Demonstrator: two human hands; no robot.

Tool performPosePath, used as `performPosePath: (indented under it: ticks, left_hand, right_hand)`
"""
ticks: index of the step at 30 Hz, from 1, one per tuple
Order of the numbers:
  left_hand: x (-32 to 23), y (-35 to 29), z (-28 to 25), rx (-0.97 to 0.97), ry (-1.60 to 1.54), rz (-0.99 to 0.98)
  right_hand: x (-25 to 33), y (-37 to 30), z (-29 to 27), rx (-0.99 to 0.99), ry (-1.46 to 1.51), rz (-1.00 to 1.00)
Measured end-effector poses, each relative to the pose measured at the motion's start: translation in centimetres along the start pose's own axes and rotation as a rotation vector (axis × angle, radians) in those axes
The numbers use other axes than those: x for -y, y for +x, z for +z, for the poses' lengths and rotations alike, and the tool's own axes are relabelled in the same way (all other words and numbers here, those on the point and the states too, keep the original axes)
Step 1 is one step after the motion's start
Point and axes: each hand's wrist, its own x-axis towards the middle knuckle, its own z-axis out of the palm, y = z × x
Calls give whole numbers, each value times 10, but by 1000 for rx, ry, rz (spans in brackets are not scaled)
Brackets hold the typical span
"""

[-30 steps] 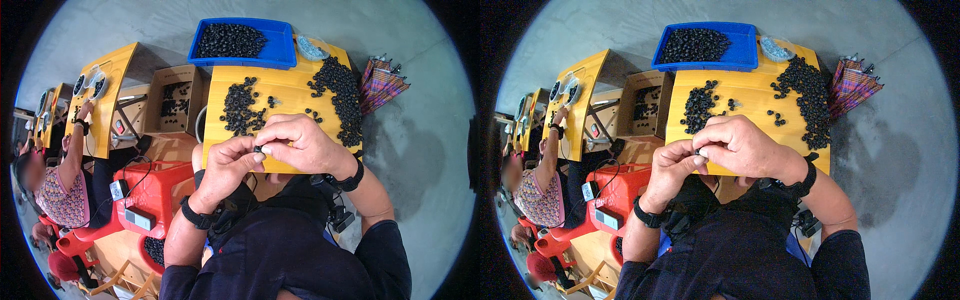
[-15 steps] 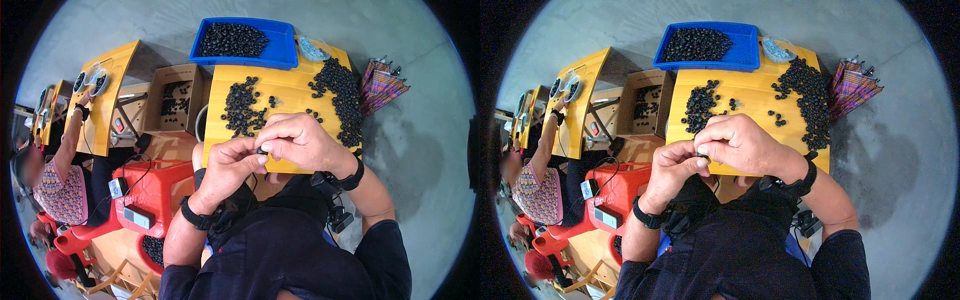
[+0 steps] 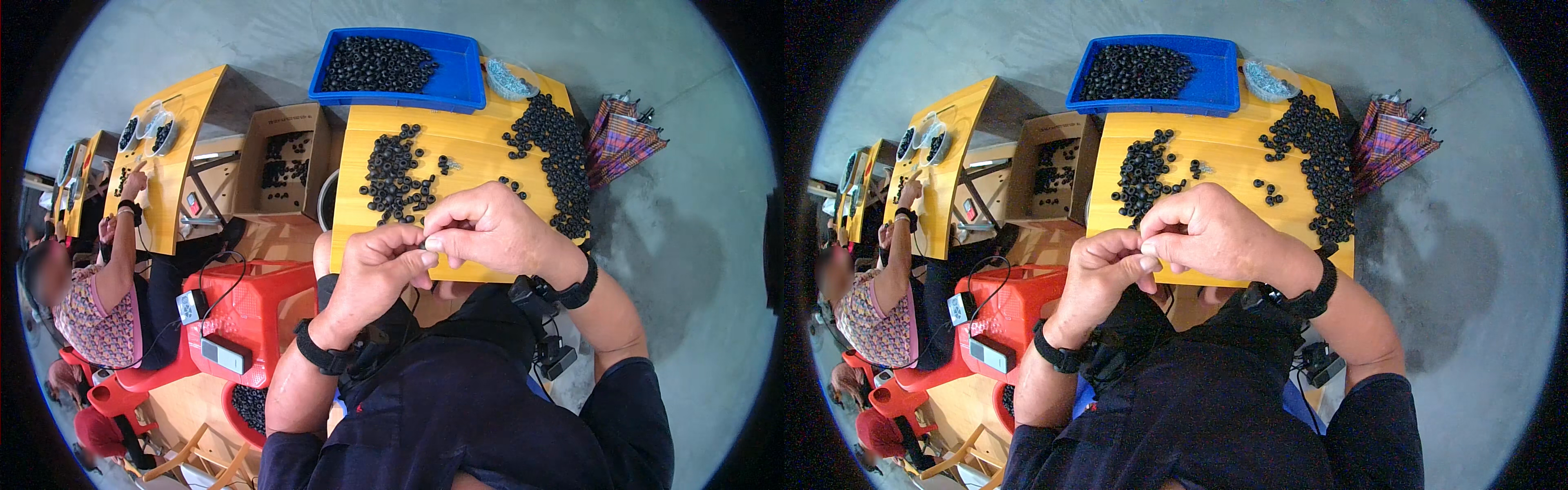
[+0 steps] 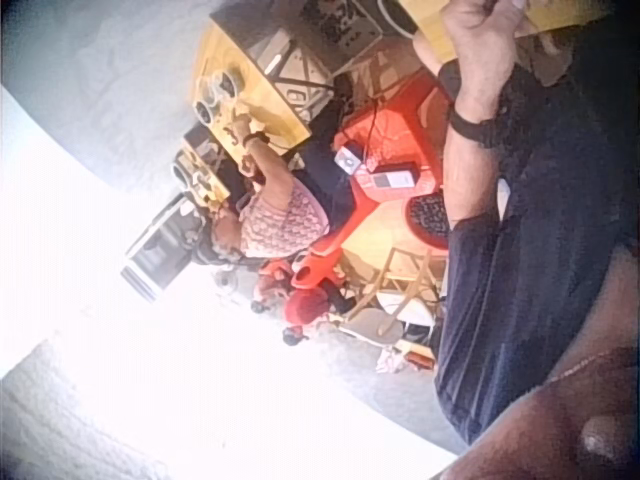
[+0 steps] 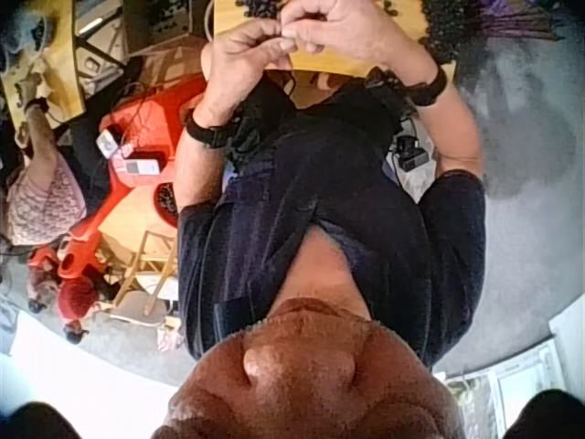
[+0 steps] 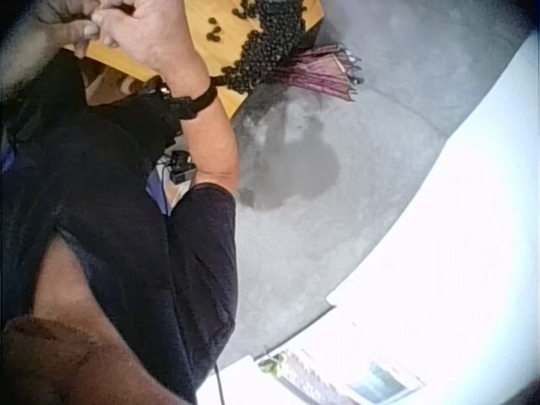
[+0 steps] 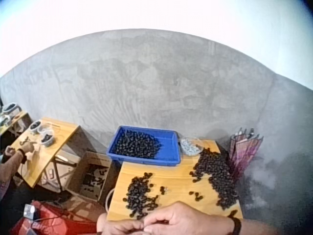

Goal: The person assembles components by hand by picking up a black rubber ring and a small metal pin, inserting the pin into the ring, and placing the completed assembly onto the table.

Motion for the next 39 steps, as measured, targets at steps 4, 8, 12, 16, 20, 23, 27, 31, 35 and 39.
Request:
performPosePath:
  ticks: [4,8,12,16,20,23,27,31,35,39]
  left_hand:
    - [-2,-2,6,-1,23,38]
    - [3,-3,12,-25,92,94]
    - [10,-4,15,2,51,102]
    - [7,-3,19,26,61,126]
    - [2,0,25,45,35,89]
    - [6,2,25,35,55,84]
    - [4,0,26,29,119,133]
    - [0,-4,27,63,39,92]
    - [-4,-8,25,174,-28,55]
    - [-8,-9,23,207,-23,52]
  right_hand:
    - [-1,-5,-3,12,84,77]
    - [-8,-12,-1,-15,155,106]
    - [-8,-24,2,-32,194,180]
    - [-11,-30,2,-72,263,144]
    - [-19,-29,-1,-65,404,111]
    - [-19,-28,0,-55,544,173]
    - [-18,-28,-1,-3,671,224]
    - [-21,-30,-3,133,710,337]
    - [-26,-33,-4,284,757,332]
    - [-24,-33,-3,316,740,308]
